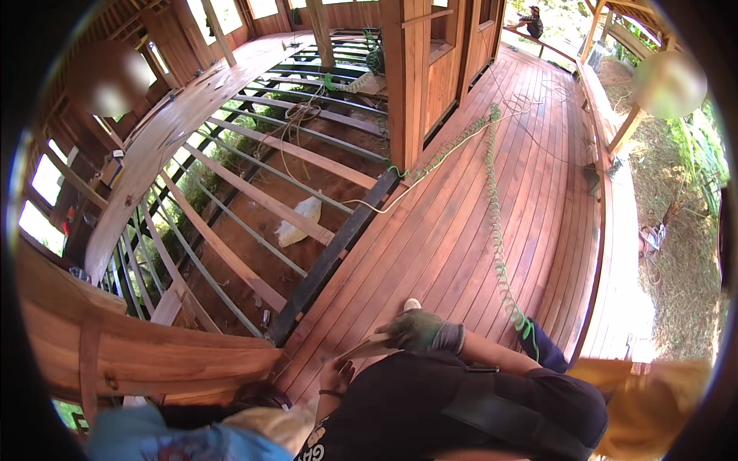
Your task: The person measures and marks a wood plank on the floor using a ruler and utility knife, then carries it to a miter saw and cuts it. The person then carries the cut piece back to the floor area.
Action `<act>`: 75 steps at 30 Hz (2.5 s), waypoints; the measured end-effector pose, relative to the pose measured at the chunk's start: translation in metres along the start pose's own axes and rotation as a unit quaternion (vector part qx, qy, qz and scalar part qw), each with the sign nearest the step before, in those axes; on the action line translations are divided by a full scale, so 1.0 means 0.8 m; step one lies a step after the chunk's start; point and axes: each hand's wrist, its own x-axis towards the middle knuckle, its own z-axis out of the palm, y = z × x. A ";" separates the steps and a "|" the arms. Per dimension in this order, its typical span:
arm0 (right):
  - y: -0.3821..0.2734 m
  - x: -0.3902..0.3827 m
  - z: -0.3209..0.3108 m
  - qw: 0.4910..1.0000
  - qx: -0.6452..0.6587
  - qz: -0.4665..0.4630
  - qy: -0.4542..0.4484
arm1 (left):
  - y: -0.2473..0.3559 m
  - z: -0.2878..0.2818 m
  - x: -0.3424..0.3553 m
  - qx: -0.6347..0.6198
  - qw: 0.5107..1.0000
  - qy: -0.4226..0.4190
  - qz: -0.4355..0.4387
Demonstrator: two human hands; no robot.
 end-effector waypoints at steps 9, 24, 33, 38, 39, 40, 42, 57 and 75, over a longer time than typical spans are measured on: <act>0.094 0.084 -0.212 0.996 -0.079 -0.017 0.047 | 0.147 0.190 0.168 -0.106 0.991 0.058 -0.049; 0.187 0.310 -0.334 0.997 0.063 0.040 0.009 | 0.321 0.257 0.291 -0.151 0.972 0.179 0.006; 0.252 0.596 -0.403 0.991 0.064 0.115 0.038 | 0.551 0.227 0.527 -0.169 0.974 0.151 0.010; 0.187 0.796 -0.469 0.993 -0.038 0.105 -0.026 | 0.731 0.189 0.583 -0.197 0.968 0.156 -0.014; 0.173 0.827 -0.483 0.995 -0.034 0.093 -0.029 | 0.766 0.185 0.591 -0.203 0.967 0.155 -0.018; 0.161 0.852 -0.494 0.995 -0.044 0.093 -0.017 | 0.798 0.184 0.599 -0.206 0.964 0.167 -0.025; 0.145 0.889 -0.514 0.995 -0.050 0.085 0.004 | 0.855 0.185 0.615 -0.197 0.971 0.134 -0.013; 0.180 0.984 -0.625 0.987 0.032 0.066 0.140 | 1.026 0.265 0.738 -0.093 0.993 0.076 -0.021; 0.309 1.150 -0.737 0.927 0.338 0.138 0.085 | 1.158 0.294 0.792 -0.019 0.977 0.154 0.149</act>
